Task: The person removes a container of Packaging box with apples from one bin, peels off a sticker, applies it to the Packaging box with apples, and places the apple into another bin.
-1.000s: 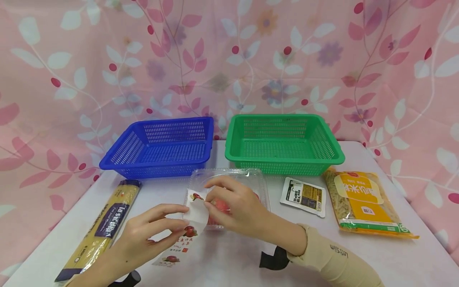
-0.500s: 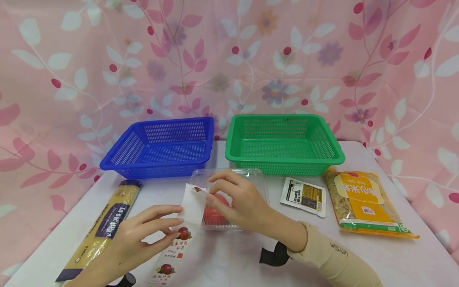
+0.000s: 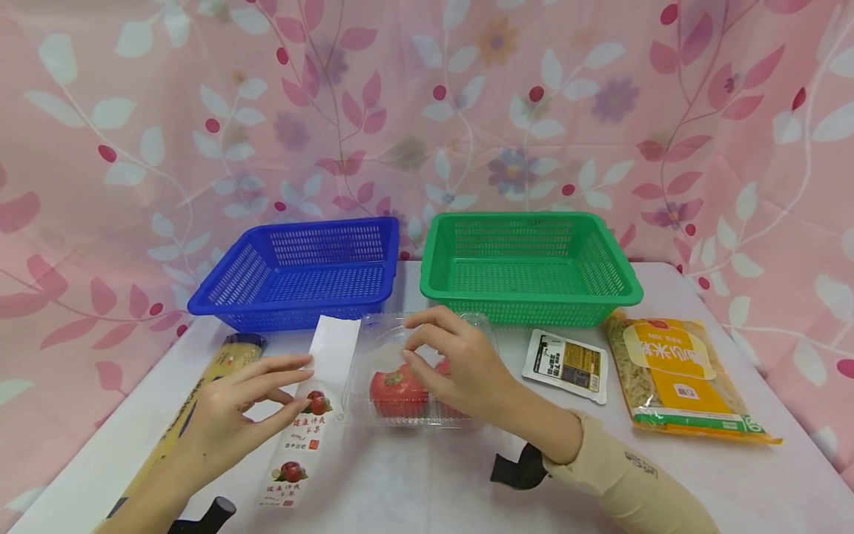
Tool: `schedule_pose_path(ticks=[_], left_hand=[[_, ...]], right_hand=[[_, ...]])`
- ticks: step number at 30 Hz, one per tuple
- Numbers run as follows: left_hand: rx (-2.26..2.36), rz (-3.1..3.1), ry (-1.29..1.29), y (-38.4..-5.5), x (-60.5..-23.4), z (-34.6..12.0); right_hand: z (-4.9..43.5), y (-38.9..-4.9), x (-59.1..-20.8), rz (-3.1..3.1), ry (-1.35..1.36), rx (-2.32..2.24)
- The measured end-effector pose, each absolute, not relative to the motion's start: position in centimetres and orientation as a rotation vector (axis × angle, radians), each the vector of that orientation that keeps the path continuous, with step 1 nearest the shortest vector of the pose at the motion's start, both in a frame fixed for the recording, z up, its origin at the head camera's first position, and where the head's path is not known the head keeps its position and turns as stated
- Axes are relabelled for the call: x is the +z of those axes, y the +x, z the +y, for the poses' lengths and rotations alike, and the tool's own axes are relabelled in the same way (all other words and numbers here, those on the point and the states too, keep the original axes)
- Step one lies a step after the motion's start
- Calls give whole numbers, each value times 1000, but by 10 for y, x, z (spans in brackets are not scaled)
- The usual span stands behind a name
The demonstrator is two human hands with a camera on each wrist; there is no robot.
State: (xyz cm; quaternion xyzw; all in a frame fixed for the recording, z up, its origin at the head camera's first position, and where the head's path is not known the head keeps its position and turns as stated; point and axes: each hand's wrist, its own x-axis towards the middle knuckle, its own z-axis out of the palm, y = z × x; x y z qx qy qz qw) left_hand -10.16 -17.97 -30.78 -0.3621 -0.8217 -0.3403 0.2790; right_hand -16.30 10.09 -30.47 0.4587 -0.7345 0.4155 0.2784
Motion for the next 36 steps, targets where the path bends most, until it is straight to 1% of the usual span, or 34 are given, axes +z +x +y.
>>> schedule_pose_path(ticks=[8, 16, 25, 32, 36], left_hand=[[-937, -2300, -779, -113, -315, -196], [-840, -2582, -577, -128, -329, -217], [-880, -2759, -550, -138, -344, -226], [-743, -2840, -574, -144, -353, -228], [-657, -2896, -545, -148, -358, -229]], right_hand=[[107, -168, -306, -1931, 1208, 1110], [112, -166, -306, -1965, 1188, 1130], [115, -168, -309, -1973, 1178, 1109], [114, -168, -311, -1947, 1188, 1117], [114, -168, -311, -1939, 1187, 1120]])
